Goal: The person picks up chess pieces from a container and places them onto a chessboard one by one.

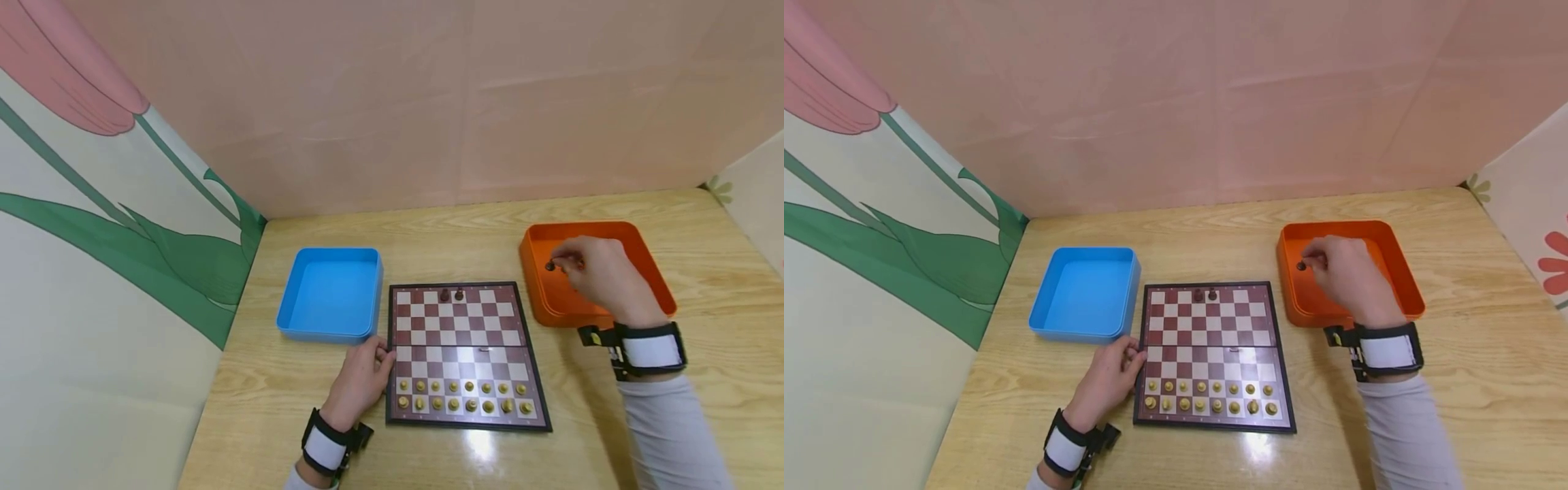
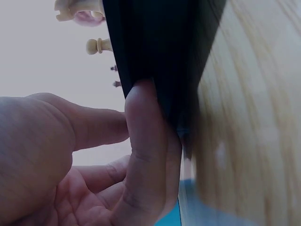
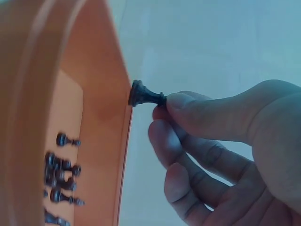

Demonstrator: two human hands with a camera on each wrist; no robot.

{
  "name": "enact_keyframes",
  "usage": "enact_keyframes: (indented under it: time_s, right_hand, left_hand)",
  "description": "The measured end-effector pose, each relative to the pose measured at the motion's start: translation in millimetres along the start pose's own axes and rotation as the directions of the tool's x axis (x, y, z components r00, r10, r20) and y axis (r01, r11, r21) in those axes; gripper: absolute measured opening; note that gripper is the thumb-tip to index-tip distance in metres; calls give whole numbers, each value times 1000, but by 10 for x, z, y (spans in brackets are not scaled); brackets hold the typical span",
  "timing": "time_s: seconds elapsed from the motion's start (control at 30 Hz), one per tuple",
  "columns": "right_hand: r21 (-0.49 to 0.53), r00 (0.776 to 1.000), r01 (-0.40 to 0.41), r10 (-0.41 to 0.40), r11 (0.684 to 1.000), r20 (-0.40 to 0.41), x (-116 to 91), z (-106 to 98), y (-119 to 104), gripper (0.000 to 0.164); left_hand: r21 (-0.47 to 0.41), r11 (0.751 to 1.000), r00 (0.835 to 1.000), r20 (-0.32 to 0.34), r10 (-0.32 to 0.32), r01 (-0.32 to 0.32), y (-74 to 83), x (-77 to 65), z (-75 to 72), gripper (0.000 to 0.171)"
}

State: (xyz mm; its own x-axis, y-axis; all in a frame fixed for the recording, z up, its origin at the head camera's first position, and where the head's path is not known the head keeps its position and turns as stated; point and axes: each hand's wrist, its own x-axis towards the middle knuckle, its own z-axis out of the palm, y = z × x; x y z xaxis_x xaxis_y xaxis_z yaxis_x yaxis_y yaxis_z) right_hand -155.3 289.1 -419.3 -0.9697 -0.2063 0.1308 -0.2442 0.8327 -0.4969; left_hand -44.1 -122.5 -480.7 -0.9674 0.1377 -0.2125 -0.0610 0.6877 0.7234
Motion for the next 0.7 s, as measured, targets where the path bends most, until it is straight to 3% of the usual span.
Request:
enact_keyframes:
  time_s: [0.17,0.7]
  right_hand:
    - [-10,996,77,-77,997,-51,28,66,-168,12]
    - [32,981,192,-190,981,-39,78,319,-556,13]
  left_hand:
    - [-6,1000,1000,7,-12,12,-1,7,0,18]
    - [-11,1000,1000,6,-10,10,-8,21,-3,16]
